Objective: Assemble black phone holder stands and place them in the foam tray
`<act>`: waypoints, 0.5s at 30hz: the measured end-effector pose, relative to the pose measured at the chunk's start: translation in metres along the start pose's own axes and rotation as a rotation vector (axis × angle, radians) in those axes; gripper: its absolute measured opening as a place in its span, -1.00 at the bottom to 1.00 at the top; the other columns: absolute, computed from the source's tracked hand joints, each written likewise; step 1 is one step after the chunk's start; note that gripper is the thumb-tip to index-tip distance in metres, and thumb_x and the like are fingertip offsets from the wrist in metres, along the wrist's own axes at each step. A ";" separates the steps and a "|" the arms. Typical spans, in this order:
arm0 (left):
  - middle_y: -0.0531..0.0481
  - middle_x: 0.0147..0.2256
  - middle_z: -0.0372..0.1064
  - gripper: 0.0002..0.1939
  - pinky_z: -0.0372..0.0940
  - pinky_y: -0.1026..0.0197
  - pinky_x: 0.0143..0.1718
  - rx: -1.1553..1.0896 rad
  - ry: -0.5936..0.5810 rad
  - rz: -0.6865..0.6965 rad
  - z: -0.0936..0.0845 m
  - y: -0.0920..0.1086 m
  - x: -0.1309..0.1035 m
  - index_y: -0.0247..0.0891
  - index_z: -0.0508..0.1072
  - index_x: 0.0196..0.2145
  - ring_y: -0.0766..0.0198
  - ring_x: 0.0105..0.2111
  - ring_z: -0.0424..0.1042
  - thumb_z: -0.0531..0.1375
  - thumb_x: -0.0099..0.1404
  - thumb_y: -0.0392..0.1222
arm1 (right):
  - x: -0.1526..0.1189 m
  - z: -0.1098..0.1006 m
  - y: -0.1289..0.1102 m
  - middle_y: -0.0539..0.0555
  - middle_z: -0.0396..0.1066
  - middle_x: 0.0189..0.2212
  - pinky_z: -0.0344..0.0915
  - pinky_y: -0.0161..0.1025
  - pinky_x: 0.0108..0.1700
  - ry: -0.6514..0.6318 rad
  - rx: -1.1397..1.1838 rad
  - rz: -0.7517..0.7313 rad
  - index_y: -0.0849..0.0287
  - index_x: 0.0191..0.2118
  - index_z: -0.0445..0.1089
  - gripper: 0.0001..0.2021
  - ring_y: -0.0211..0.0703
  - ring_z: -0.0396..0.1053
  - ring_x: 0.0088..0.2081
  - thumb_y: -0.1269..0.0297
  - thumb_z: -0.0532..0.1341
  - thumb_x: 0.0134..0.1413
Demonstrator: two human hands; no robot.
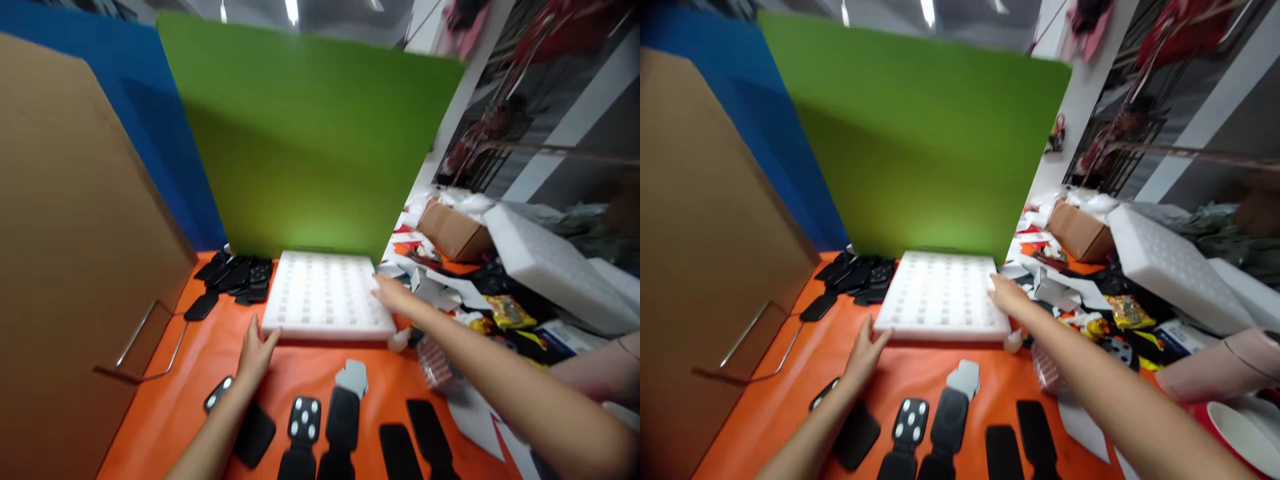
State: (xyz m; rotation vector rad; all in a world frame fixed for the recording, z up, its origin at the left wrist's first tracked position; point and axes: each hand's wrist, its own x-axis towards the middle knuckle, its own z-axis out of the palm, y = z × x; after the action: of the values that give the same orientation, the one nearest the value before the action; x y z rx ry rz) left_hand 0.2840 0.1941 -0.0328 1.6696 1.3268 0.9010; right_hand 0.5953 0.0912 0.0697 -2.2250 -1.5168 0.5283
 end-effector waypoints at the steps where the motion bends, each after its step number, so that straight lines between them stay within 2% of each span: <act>1: -0.28 0.18 -0.06 -0.27 0.05 0.05 0.10 0.028 0.003 0.017 -0.004 -0.001 -0.006 -0.36 -0.05 0.17 0.04 0.15 0.03 0.11 0.14 0.01 | -0.010 -0.002 -0.003 0.24 0.06 0.16 -0.14 0.03 0.15 -0.005 -0.014 -0.011 0.22 0.14 0.08 -0.50 0.13 -0.02 0.16 0.29 0.06 0.03; 2: -0.25 0.19 -0.10 -0.27 0.03 0.04 0.11 0.054 -0.002 0.039 -0.010 -0.001 -0.014 -0.32 -0.08 0.18 0.04 0.16 0.01 0.10 0.15 0.01 | -0.023 -0.002 -0.007 0.20 0.09 0.14 -0.11 -0.01 0.15 -0.028 -0.019 -0.025 0.19 0.12 0.12 -0.53 0.10 0.02 0.14 0.25 0.05 0.05; 3: -0.22 0.18 -0.06 -0.30 0.02 0.02 0.12 0.071 -0.019 0.064 -0.016 0.000 -0.025 -0.28 -0.03 0.17 0.05 0.15 0.01 0.11 0.15 0.00 | -0.039 -0.001 -0.011 0.16 0.18 0.10 -0.03 -0.06 0.12 -0.076 -0.023 -0.044 0.15 0.07 0.19 -0.57 0.06 0.10 0.10 0.21 0.05 0.06; 5: -0.14 0.09 0.13 -0.47 0.04 -0.02 0.10 0.111 -0.120 0.149 -0.028 0.004 -0.053 -0.20 0.17 0.07 0.05 0.10 0.11 0.11 0.16 -0.03 | -0.076 0.009 -0.019 0.10 0.33 -0.03 0.12 -0.14 0.01 -0.243 -0.073 -0.117 0.08 -0.03 0.31 -0.64 0.00 0.26 -0.03 0.14 0.06 0.06; 7: -0.10 0.01 0.23 -0.61 0.10 -0.05 0.07 0.209 -0.309 0.305 -0.038 0.009 -0.090 -0.15 0.29 -0.02 0.05 0.05 0.18 0.10 0.17 -0.08 | -0.110 0.028 -0.026 0.10 0.38 -0.10 0.19 -0.16 -0.07 -0.380 -0.148 -0.204 0.09 -0.06 0.34 -0.65 -0.02 0.31 -0.09 0.12 0.09 0.03; 9: -0.09 0.06 0.18 -0.58 0.11 -0.09 0.06 0.351 -0.501 0.489 -0.040 0.012 -0.130 -0.10 0.26 0.02 0.04 0.07 0.16 0.11 0.17 -0.14 | -0.134 0.053 -0.032 0.10 0.34 -0.05 0.19 -0.18 -0.09 -0.423 -0.231 -0.339 0.09 -0.03 0.30 -0.64 -0.03 0.30 -0.09 0.21 0.13 0.00; 12: 0.01 0.13 0.11 -0.48 0.04 -0.16 0.10 0.486 -0.706 0.692 -0.033 0.010 -0.179 0.00 0.20 0.06 0.04 0.11 0.11 0.14 0.12 -0.22 | -0.142 0.089 -0.043 0.06 0.26 0.03 0.19 -0.18 -0.15 -0.434 -0.375 -0.659 0.02 0.05 0.20 -0.55 -0.05 0.28 -0.10 0.36 0.12 -0.03; 13: 0.03 0.14 0.08 -0.45 0.01 -0.17 0.12 0.517 -0.733 0.727 -0.029 0.008 -0.190 0.02 0.18 0.07 0.05 0.12 0.09 0.15 0.11 -0.23 | -0.140 0.097 -0.047 0.07 0.26 0.02 0.19 -0.18 -0.19 -0.439 -0.429 -0.753 0.02 0.07 0.18 -0.54 -0.04 0.28 -0.12 0.37 0.12 -0.02; 15: 0.01 0.19 -0.02 -0.36 -0.02 -0.19 0.12 0.574 -0.713 0.731 -0.022 0.000 -0.201 -0.01 0.06 0.14 0.04 0.15 0.03 0.15 0.11 -0.22 | -0.132 0.109 -0.054 0.13 0.33 -0.10 0.18 -0.18 -0.26 -0.432 -0.540 -0.858 0.11 0.06 0.18 -0.57 -0.04 0.28 -0.19 0.33 0.12 0.01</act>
State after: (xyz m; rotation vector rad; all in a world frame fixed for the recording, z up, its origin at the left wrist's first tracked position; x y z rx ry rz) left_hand 0.2255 0.0003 -0.0336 2.6708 0.4753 0.1975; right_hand 0.4513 -0.0022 0.0161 -1.5412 -2.8767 0.3432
